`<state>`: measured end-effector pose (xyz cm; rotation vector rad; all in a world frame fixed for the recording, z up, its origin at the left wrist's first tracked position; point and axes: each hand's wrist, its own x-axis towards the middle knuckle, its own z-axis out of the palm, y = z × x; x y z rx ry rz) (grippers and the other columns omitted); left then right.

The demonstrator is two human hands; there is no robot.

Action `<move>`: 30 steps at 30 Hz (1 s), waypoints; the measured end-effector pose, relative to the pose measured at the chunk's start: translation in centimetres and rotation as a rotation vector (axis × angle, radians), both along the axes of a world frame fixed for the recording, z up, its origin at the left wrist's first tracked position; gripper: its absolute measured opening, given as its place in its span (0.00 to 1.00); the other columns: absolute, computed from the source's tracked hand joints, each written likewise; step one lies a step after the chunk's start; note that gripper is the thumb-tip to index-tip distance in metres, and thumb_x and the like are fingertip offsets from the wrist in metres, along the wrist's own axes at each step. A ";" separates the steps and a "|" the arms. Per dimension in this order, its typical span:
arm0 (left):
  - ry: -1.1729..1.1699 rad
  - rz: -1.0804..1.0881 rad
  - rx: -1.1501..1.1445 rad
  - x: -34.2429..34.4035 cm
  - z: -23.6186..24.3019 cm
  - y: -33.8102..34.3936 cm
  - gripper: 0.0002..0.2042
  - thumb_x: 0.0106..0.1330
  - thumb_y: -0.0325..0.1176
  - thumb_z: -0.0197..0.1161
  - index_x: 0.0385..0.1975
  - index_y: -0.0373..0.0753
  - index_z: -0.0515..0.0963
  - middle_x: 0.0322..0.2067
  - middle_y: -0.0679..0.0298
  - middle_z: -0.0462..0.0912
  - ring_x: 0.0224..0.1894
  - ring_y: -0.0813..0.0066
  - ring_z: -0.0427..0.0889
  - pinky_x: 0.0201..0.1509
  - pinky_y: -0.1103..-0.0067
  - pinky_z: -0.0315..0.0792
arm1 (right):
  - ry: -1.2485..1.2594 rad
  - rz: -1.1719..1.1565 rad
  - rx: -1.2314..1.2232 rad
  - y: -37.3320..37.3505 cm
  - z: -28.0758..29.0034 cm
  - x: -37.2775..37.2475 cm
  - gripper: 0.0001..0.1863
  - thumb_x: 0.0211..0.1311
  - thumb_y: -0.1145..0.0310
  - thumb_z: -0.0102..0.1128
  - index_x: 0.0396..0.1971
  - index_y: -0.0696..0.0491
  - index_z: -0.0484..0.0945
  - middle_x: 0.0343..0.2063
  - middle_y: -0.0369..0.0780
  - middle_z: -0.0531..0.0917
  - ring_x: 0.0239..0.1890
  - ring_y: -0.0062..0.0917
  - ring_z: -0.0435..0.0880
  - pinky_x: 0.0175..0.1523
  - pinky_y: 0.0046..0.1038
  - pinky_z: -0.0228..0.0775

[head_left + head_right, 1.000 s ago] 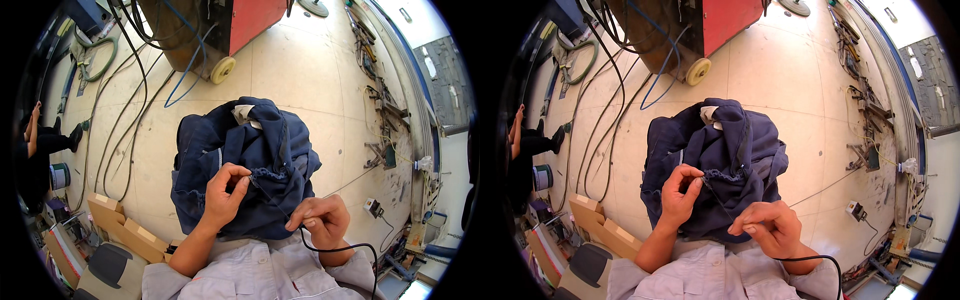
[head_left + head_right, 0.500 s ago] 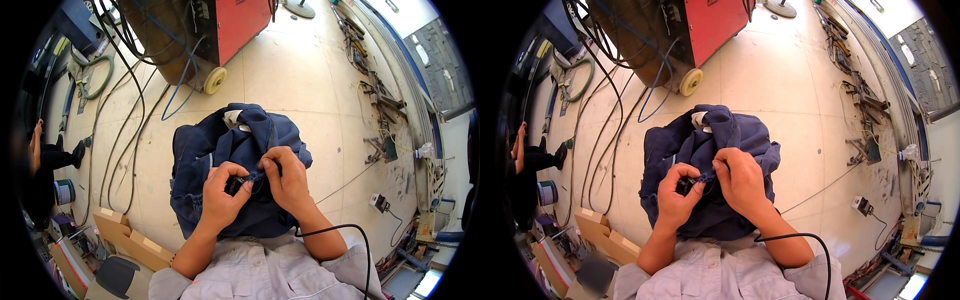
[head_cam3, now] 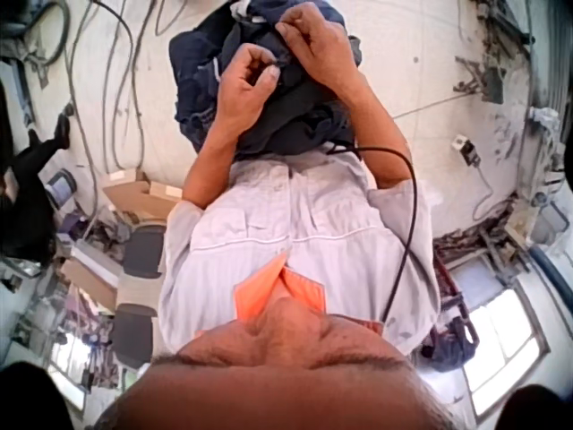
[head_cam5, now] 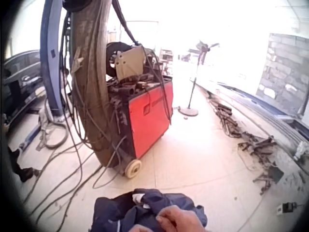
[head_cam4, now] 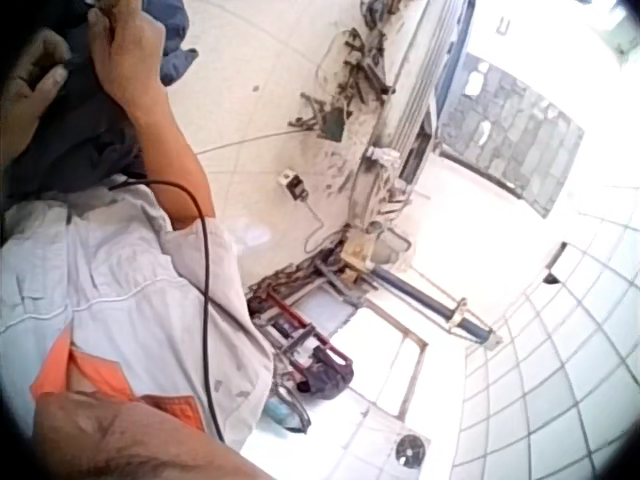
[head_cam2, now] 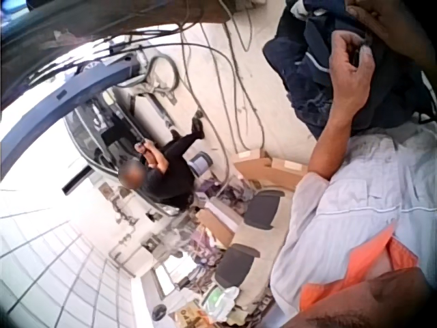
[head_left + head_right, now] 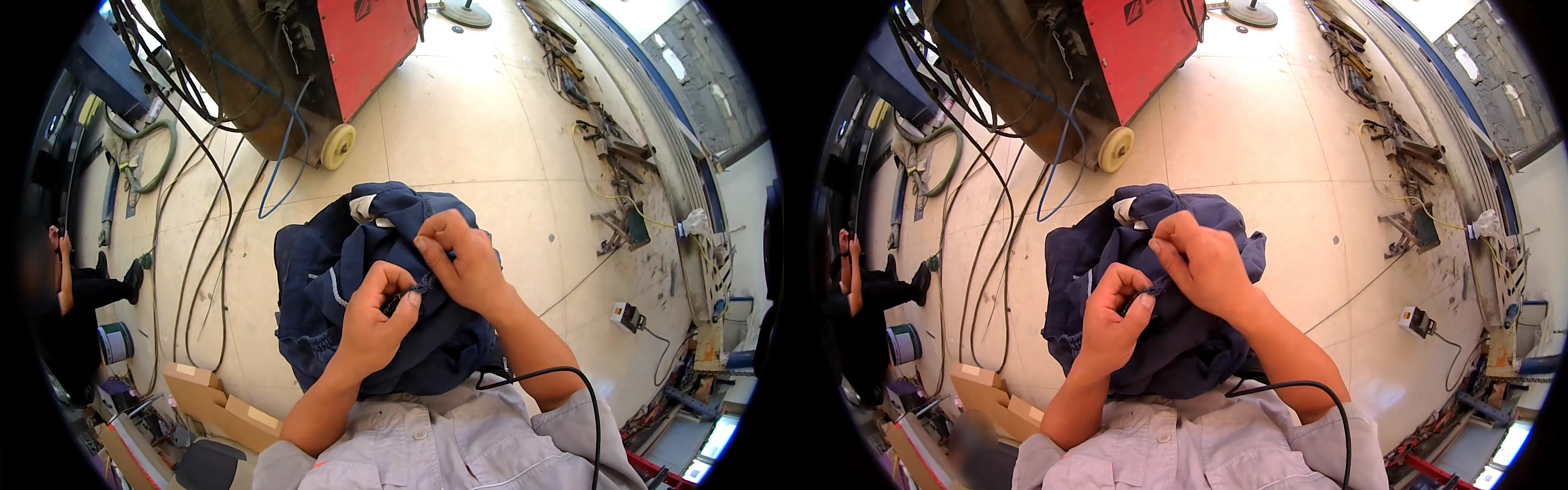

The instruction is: The person sits on the floor and manipulates a blue jacket on their lap, appearing to tie or adjust a drawstring. They briefly handle a small metal tool and a cylindrical object before returning to the jacket.

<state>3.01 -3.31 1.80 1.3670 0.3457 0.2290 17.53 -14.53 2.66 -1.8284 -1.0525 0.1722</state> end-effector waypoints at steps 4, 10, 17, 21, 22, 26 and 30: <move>0.115 -0.060 -0.126 1.5 -0.6 0.6 0.06 0.69 0.29 0.64 0.37 0.36 0.75 0.26 0.77 0.73 0.28 0.93 0.65 0.30 0.89 0.59 | -0.295 -0.011 0.005 0.5 0.9 1.8 0.08 0.63 0.71 0.66 0.35 0.51 0.74 0.15 0.38 0.77 0.17 0.34 0.77 0.24 0.35 0.66; 0.159 -0.056 -0.077 1.0 -0.4 0.2 0.05 0.69 0.30 0.64 0.33 0.36 0.77 0.23 0.78 0.71 0.26 0.93 0.64 0.29 0.88 0.59 | -0.405 -0.076 -0.087 -0.4 0.5 1.3 0.08 0.59 0.71 0.69 0.33 0.49 0.76 0.15 0.36 0.76 0.17 0.32 0.76 0.24 0.33 0.66; -0.045 0.000 0.115 0.9 1.6 0.3 0.06 0.66 0.29 0.65 0.35 0.34 0.76 0.26 0.74 0.72 0.28 0.87 0.66 0.32 0.85 0.63 | -0.293 -0.088 0.048 0.6 4.4 -0.6 0.08 0.61 0.72 0.66 0.32 0.51 0.74 0.17 0.37 0.77 0.21 0.32 0.80 0.26 0.32 0.67; -0.215 -0.017 0.227 2.0 1.5 0.6 0.06 0.67 0.29 0.65 0.35 0.34 0.75 0.29 0.71 0.71 0.30 0.84 0.66 0.34 0.83 0.64 | -0.083 -0.122 0.046 1.3 4.8 -1.5 0.06 0.66 0.72 0.62 0.36 0.53 0.73 0.19 0.41 0.79 0.23 0.36 0.82 0.28 0.33 0.70; -0.262 -0.003 0.243 2.2 1.5 0.5 0.06 0.68 0.29 0.65 0.35 0.34 0.75 0.30 0.70 0.71 0.31 0.84 0.66 0.34 0.83 0.64 | -0.031 -0.136 0.049 1.2 4.5 -1.7 0.06 0.67 0.71 0.61 0.37 0.53 0.72 0.19 0.41 0.79 0.22 0.36 0.82 0.27 0.33 0.70; -0.082 -0.066 0.149 2.1 1.2 0.1 0.09 0.70 0.33 0.65 0.35 0.34 0.75 0.26 0.71 0.71 0.29 0.83 0.67 0.33 0.82 0.64 | 0.149 -0.180 0.008 0.9 3.1 -1.2 0.06 0.70 0.71 0.60 0.38 0.54 0.71 0.19 0.43 0.80 0.20 0.37 0.81 0.25 0.33 0.69; 0.087 -0.115 0.143 1.4 0.9 0.4 0.09 0.70 0.33 0.65 0.35 0.34 0.75 0.23 0.73 0.71 0.27 0.83 0.66 0.33 0.83 0.64 | -0.102 -0.155 0.057 0.6 0.9 -0.4 0.07 0.68 0.72 0.62 0.37 0.55 0.72 0.19 0.42 0.80 0.19 0.36 0.81 0.23 0.33 0.68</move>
